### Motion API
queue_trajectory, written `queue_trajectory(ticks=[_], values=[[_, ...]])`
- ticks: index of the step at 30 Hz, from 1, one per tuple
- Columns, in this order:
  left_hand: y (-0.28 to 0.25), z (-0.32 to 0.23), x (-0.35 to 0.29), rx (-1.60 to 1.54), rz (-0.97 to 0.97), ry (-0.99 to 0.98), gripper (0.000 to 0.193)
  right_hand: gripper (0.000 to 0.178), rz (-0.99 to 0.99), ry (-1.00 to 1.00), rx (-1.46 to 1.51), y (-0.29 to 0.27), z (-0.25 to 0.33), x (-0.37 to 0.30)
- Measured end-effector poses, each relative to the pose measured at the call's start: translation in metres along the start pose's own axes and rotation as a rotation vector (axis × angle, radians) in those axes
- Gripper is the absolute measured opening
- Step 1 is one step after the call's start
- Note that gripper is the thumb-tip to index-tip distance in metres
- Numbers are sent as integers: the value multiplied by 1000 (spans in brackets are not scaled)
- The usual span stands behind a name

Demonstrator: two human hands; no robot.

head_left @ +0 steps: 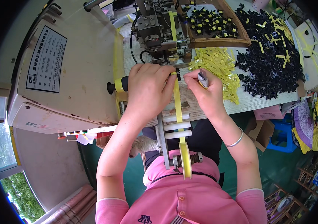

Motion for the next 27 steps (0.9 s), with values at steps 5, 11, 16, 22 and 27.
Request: queue_trajectory(ticks=[5, 11, 16, 22, 27], values=[[-3, 0, 9, -37, 111, -41, 11, 3, 52, 2, -29, -3, -2, 3], [-1, 1, 10, -46, 126, -53, 13, 2, 112, -431, -276, 1, 24, 9], [-1, -1, 11, -46, 139, -57, 13, 1, 132, -155, -221, -4, 0, 17], [0, 5, 9, -94, 153, -97, 12, 1, 109, -244, -205, -4, 11, 6], [-6, -2, 5, -233, -2, 5, 17, 3, 83, -320, -209, 0, 23, 8]])
Point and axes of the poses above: each hand's wrist, its own x-axis towards the middle knuckle, its own y-axis out of the palm, z = x × y, the point moved 5 cm from there along x, towards the middle knuckle, and after that the axes turned 15 degrees about -y, right-handed, at the moved point
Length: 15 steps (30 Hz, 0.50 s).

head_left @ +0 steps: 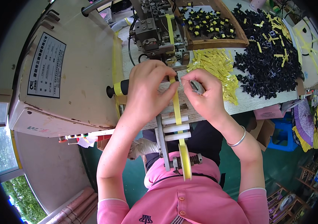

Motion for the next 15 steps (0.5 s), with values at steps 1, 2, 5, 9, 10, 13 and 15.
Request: queue_trajectory(ticks=[1, 2, 5, 9, 10, 13, 15], values=[[2, 0, 2, -1, 2, 3, 17, 4, -3, -39, -6, -1, 2, 1], [4, -2, 2, 29, -17, 59, 18, 4, -1, -38, -3, -1, 4, 1], [6, -10, 3, 83, -33, 114, 19, 4, 33, 15, 39, -5, 9, 2], [2, -16, -2, 179, -93, 170, 19, 10, 140, 135, -90, -16, -1, -10], [3, -14, -2, 179, -91, 170, 19, 13, 185, 128, -125, -17, -2, -14], [4, -7, -7, 113, -93, 137, 18, 24, 160, 677, 553, 1, -1, -40], [6, -1, -5, 21, -41, 19, 17, 30, 266, 721, 587, 6, 3, -43]])
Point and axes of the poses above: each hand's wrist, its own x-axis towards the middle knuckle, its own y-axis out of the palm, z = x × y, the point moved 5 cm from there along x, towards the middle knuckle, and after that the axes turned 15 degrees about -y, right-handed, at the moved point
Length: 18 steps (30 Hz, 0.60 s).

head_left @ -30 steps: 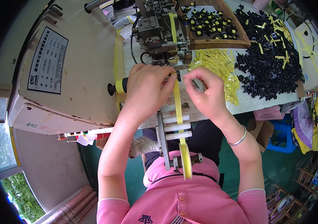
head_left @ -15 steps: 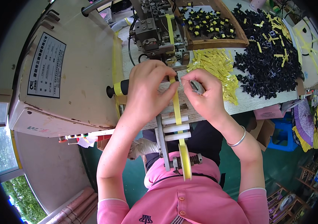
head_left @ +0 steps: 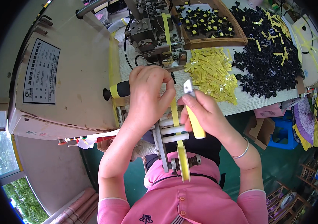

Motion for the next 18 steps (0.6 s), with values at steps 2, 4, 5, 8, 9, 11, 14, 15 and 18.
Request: queue_trajectory(ticks=[2, 4, 5, 8, 9, 11, 14, 15, 18], values=[[1, 0, 0, -7, 8, -10, 16, 30, 24, 63, 3, 3, -1, 0], [2, -1, 1, -16, 15, -19, 15, 28, -102, -101, -87, -3, 0, 3], [1, -1, 1, -20, 12, -18, 16, 28, -100, -101, -85, -4, -2, 4], [0, -1, 1, -18, 7, -13, 16, 25, -104, -87, -127, -9, -6, 1], [0, -1, 0, -14, 4, -8, 16, 25, -103, -86, -127, -11, -6, 1], [0, 0, 0, -15, 7, 1, 17, 25, -129, -203, -423, -23, 2, 3], [1, -2, 2, -12, 10, 8, 17, 28, -184, -757, -870, -26, 17, 2], [0, -1, 1, -7, 10, 3, 17, 30, -188, -789, -906, -23, 22, 2], [0, 1, 0, -18, 12, -11, 17, 32, -59, -173, 41, -4, 7, 0]])
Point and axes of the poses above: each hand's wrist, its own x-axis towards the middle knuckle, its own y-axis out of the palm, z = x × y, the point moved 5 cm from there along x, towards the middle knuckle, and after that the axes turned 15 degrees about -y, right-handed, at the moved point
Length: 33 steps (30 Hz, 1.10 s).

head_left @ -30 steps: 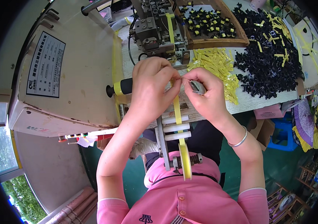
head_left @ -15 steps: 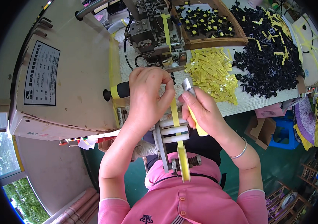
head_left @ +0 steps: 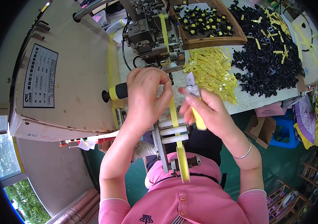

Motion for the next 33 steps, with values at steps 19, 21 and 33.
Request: queue_trajectory(ticks=[19, 21, 33], values=[[1, -1, -1, -11, -33, -37, 16, 37, -30, 200, 100, 24, -10, 5], [1, -2, -1, -18, -36, -36, 16, 36, -25, 211, 88, 23, -13, 5], [2, -2, 2, -121, -24, -50, 13, 33, -31, 306, 248, 26, -11, 13]])
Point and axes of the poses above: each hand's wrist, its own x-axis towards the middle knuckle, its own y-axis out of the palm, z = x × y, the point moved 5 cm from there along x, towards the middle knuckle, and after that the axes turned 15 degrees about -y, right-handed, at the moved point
